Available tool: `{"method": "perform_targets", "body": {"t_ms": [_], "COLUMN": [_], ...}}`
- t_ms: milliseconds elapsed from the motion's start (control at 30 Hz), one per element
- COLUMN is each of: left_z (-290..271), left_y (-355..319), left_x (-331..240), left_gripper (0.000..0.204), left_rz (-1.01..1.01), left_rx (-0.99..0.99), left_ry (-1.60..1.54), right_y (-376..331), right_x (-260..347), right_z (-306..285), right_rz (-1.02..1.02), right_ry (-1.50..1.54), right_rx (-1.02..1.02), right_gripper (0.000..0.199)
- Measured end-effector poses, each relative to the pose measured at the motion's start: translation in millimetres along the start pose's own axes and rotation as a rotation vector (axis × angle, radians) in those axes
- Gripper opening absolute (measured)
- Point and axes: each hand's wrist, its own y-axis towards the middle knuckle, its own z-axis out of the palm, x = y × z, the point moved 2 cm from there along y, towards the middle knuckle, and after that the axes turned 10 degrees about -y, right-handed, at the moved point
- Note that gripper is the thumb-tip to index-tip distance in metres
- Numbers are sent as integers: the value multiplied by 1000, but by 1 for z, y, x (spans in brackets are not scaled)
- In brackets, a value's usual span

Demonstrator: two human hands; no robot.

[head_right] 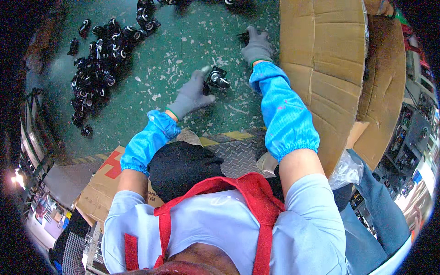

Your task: Sorting and packing black caster wheels into a cardboard box on a factory floor.

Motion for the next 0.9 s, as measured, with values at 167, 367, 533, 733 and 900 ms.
{"method": "perform_targets", "body": {"t_ms": [167,367,533,733,900], "left_z": [21,23,-23,-38,-30], "left_y": [29,36,56,78,126], "left_x": [-45,-17,-88,-353,-371], "left_gripper": [84,48,53,57,77], "left_rz": [-174,-42,227,635,961], "left_rx": [349,178,49,288,-343], "left_ry": [344,244,-384,-808,-498], "right_y": [-43,-169,-272,-285,-283], "right_x": [-26,-30,-82,-156,-72], "right_z": [17,-84,-227,-247,-229], "right_rz": [-49,-345,-290,214,-106], "right_ry": [216,510,799,176,921], "right_rx": [-101,-768,-1371,-1130,-1310], "right_gripper": [66,51,60,55,54]}}
